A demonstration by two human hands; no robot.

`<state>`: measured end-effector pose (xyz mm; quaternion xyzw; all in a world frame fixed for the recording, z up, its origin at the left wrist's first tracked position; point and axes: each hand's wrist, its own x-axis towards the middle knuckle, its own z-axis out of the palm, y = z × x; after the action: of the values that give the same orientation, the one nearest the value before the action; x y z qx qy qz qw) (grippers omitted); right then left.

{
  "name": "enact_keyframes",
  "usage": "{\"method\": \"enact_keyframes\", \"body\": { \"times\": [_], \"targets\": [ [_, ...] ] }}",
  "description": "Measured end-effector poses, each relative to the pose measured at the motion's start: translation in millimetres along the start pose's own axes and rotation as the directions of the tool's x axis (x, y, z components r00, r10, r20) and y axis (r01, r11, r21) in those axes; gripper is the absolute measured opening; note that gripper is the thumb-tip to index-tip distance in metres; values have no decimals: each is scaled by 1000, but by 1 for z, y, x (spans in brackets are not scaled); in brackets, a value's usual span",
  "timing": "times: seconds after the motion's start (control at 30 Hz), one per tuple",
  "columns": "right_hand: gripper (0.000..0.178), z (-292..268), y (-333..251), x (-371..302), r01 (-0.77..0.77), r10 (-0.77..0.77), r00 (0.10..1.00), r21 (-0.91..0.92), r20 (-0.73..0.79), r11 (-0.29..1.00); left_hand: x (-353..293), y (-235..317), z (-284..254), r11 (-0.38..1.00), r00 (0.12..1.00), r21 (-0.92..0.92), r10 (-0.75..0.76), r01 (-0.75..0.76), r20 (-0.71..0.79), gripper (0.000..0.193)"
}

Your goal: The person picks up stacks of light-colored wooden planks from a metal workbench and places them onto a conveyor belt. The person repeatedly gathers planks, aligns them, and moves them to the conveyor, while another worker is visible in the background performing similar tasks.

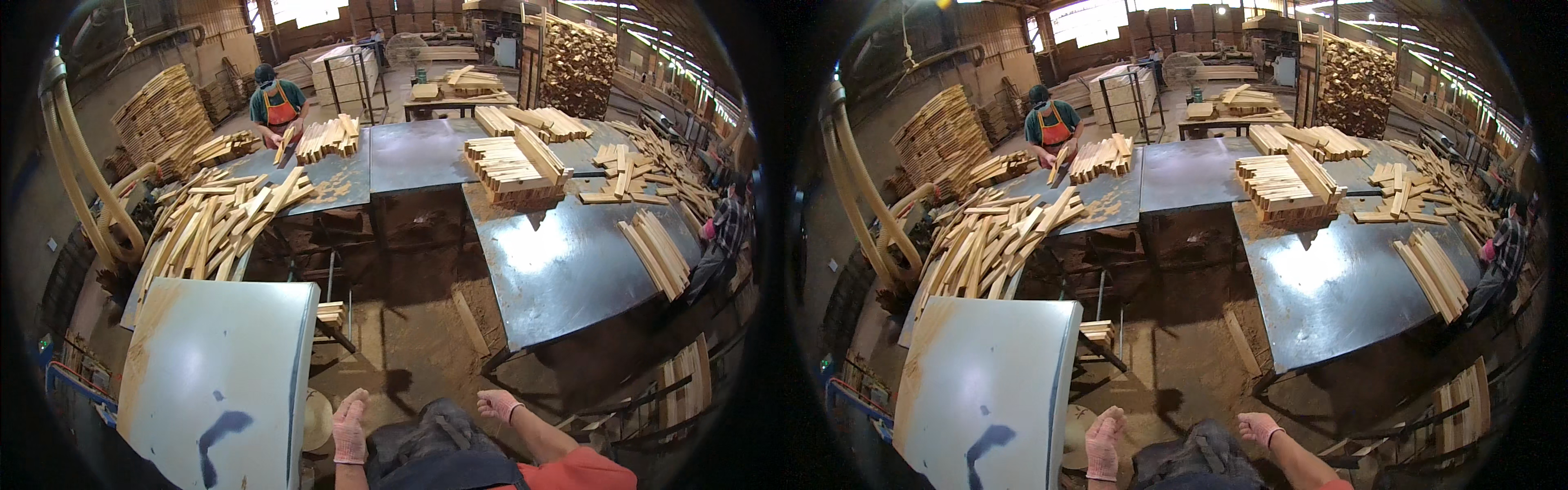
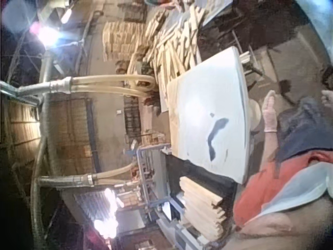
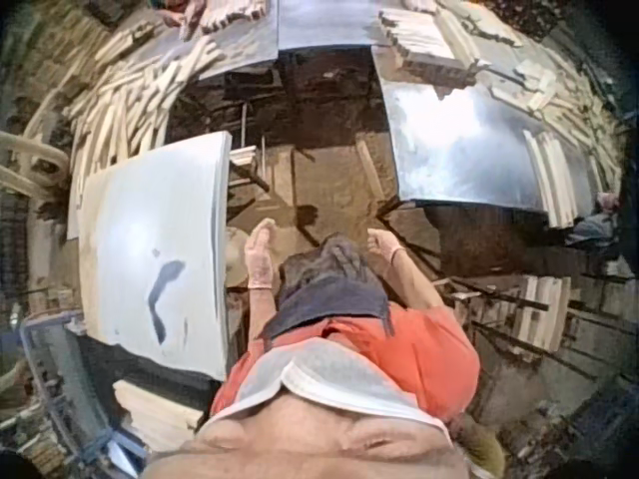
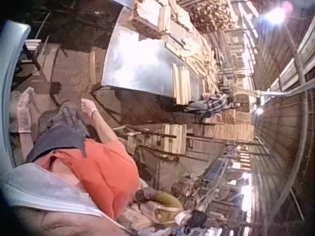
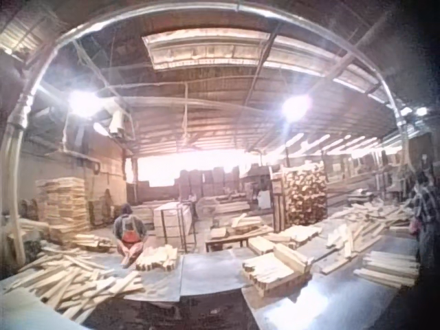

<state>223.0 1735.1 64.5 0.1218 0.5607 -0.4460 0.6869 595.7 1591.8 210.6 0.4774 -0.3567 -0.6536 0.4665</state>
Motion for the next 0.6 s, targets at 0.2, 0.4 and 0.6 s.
{"method": "enact_keyframes", "body": {
  "times": [0.2,0.4,0.6],
  "targets": [
    [24,30,-42,26,-55,22,963,-114,-267,992,95,19,31,995,1000,100,-15,12,25,37],
    [30,16,-99,118,-133,136,990,64,-39,989,219,7,60,984,985,57,-171,169,29,37],
    [30,56,-212,137,-51,-246,944,-835,-220,548,350,40,109,933,966,316,-223,172,133,41]
  ]
}}
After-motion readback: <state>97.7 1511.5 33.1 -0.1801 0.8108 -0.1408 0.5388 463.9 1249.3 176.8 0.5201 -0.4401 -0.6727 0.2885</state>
